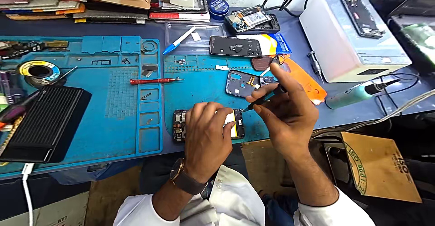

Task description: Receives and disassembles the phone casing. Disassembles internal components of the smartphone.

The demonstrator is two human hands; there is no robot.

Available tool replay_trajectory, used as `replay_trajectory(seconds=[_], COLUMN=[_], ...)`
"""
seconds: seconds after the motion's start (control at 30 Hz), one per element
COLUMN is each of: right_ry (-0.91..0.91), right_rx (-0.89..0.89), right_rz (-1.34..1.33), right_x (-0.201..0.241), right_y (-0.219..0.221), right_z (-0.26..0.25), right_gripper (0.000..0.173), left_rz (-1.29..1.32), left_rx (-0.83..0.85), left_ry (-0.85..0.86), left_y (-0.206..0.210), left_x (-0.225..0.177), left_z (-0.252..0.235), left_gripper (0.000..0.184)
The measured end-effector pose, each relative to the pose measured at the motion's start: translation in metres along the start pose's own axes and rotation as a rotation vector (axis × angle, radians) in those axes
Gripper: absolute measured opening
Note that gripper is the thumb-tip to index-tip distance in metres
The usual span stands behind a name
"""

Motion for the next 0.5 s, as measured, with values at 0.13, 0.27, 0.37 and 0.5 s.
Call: replay_trajectory(seconds=[0.13,0.27,0.37,0.5], right_ry=[0.019,0.054,0.130,0.168], right_rx=[-0.079,-0.123,-0.182,-0.217], right_rz=[-0.099,-0.070,-0.074,-0.100], right_x=[0.009,0.008,0.001,-0.005], right_y=[-0.002,-0.002,-0.009,-0.017], right_z=[0.004,0.005,0.007,0.012], right_gripper=[0.074,0.072,0.073,0.074], left_rz=[-0.005,-0.074,-0.115,-0.140], left_rx=[-0.014,0.041,0.076,0.071], left_ry=[0.013,0.060,0.068,0.080], left_y=[0.002,0.008,0.013,0.016], left_x=[-0.004,-0.006,-0.008,-0.009], left_z=[-0.004,-0.014,-0.020,-0.022], left_gripper=[0.021,0.015,0.015,0.015])
Point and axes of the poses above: each hand's wrist, its own z-axis away from the middle knuckle, its own y-axis out of the palm, x = y × z, the point moved 3 cm from there along -z, towards the middle knuckle, and after that the axes turned 12 degrees about y, right-handed, at the moved point
